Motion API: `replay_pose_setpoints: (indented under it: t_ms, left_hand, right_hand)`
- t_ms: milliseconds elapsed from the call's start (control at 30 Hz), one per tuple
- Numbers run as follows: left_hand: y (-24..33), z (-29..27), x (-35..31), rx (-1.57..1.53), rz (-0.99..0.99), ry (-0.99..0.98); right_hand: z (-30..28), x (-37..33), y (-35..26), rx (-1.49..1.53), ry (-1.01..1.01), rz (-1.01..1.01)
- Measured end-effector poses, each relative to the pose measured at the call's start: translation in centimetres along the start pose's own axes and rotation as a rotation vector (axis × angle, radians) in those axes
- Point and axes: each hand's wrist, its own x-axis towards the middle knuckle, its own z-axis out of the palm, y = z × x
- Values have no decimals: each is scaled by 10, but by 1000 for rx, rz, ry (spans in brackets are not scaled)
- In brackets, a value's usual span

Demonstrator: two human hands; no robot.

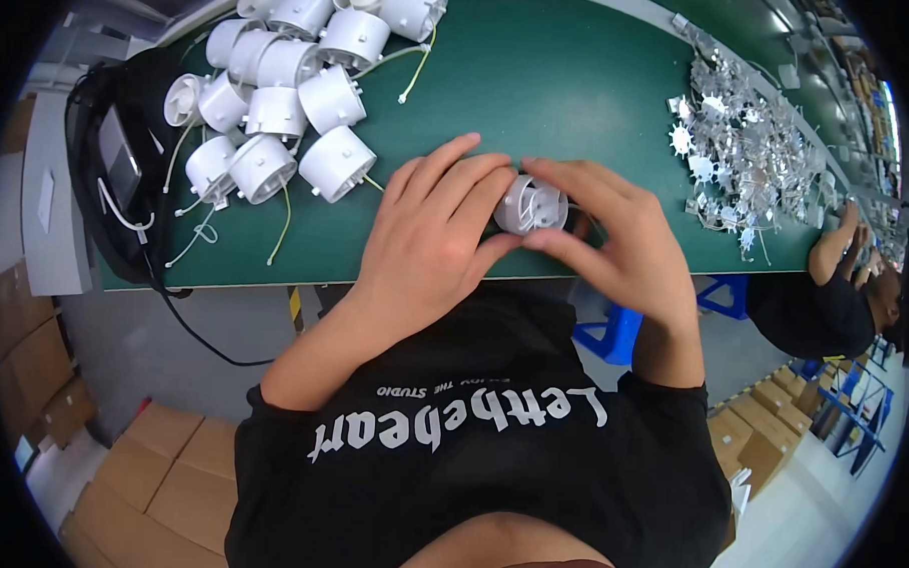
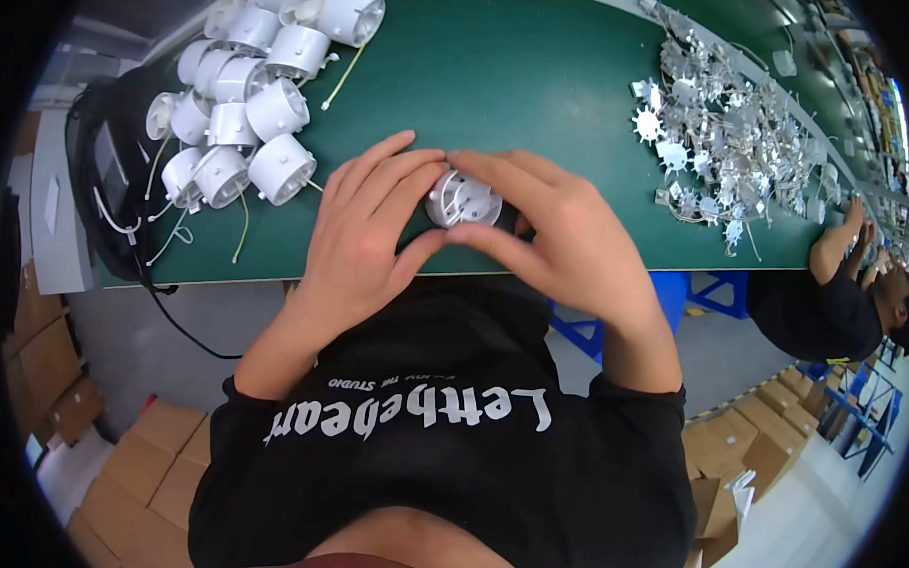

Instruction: Assembling decorative lights by inserting star-shaped components into white plastic housings on a production line.

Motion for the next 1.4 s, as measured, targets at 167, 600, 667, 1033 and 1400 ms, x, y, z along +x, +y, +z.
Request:
replay_pose_setpoints:
  t_ms: [167, 600, 667, 1033, 1400]
  left_hand:
    - [4, -1, 5, 162, 17, -27]
    - [1, 17, 20, 146, -28, 21]
    - [2, 17, 18, 128, -39, 22]
    - [9, -3, 20, 20, 36, -123]
    - [-1, 15, 15, 127, 100, 43]
  right_hand:
    - [10, -8, 10, -47, 210, 13]
    - [34, -21, 10, -280, 29, -339]
    - [45, -33, 18, -417, -25, -359]
    - [-5, -43, 24, -199, 277, -126]
    - [-48, -77, 56, -865, 506, 445]
